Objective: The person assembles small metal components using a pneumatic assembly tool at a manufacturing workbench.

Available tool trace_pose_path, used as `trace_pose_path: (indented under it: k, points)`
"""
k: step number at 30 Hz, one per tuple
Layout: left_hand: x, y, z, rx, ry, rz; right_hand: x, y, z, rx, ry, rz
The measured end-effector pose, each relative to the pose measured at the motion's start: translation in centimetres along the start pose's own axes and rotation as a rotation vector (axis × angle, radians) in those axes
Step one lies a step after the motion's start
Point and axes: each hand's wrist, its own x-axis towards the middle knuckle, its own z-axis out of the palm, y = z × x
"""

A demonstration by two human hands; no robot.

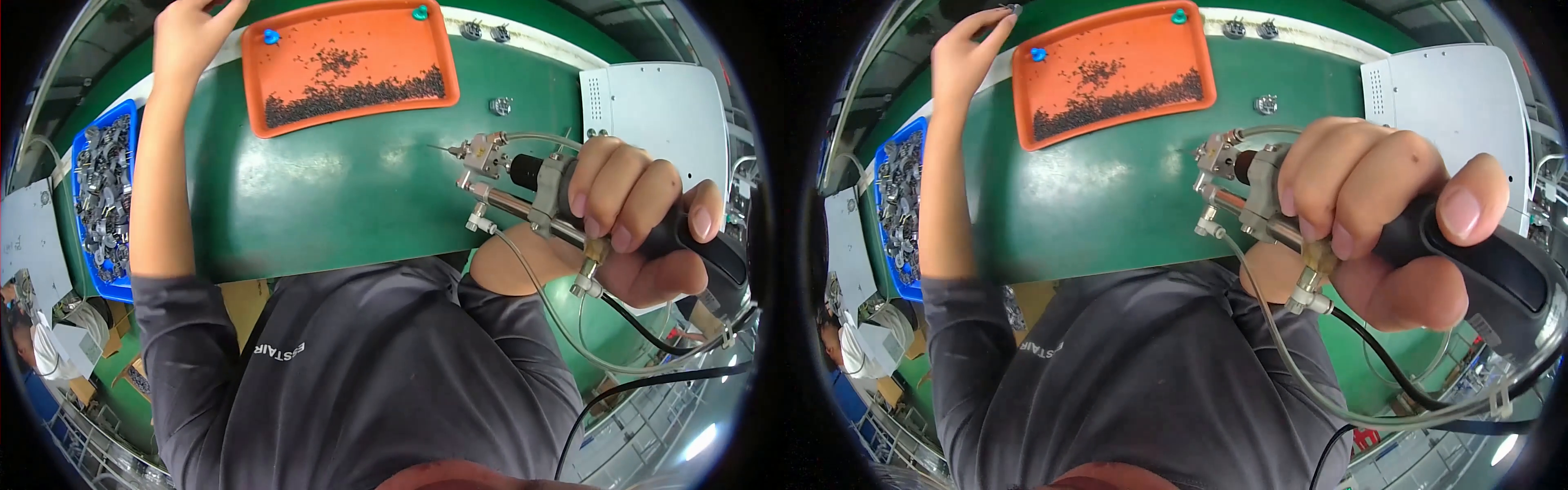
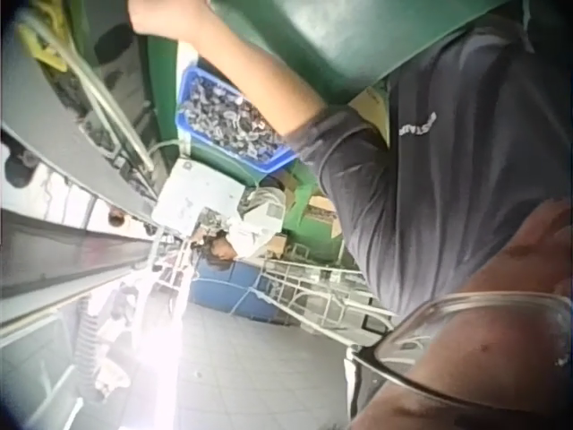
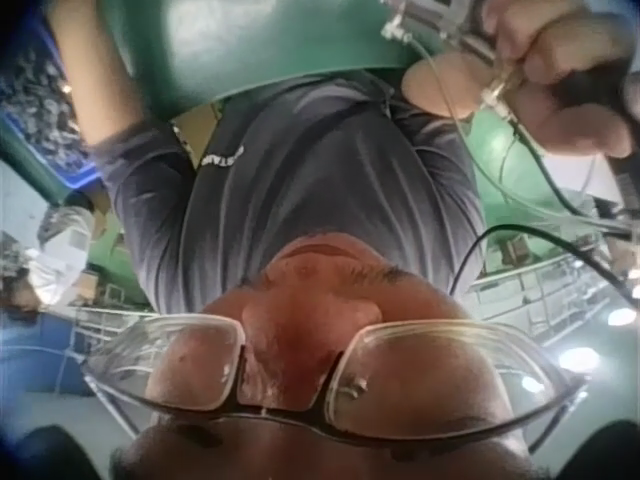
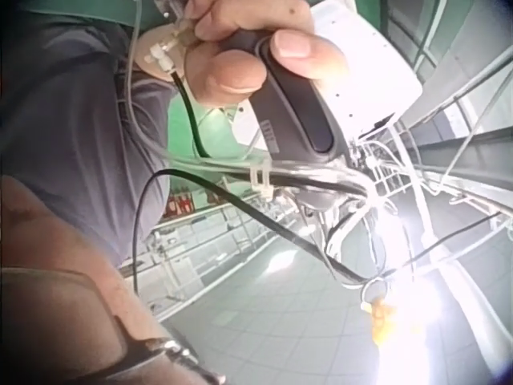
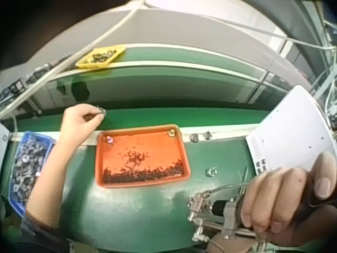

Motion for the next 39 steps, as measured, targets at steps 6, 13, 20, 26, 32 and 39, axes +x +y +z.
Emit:
trace_pose_path:
  k: [6, 13, 20, 26, 32, 39]
  points:
    - [-11.4, 13.7, 0.5, -0.428, -0.396, 0.383, 0.4, 0.3, -0.1, 0.030, -0.092, 0.097]
    - [-14.4, 13.8, 3.6, -0.485, -0.414, 0.408, 0.8, 1.2, 0.1, 0.012, -0.164, 0.095]
    - [-14.4, 13.9, 3.7, -0.491, -0.397, 0.393, 0.9, 1.7, 0.2, 0.027, -0.204, 0.112]
    - [-14.3, 14.0, 3.8, -0.494, -0.400, 0.392, 1.2, 1.8, -0.2, 0.001, -0.263, 0.150]
    - [-14.7, 14.0, 3.6, -0.486, -0.385, 0.389, 1.3, 2.1, 0.2, 0.054, -0.292, 0.179]
    - [-14.9, 13.6, 4.0, -0.511, -0.394, 0.431, 1.9, 2.9, 4.0, -0.147, 0.065, 0.216]
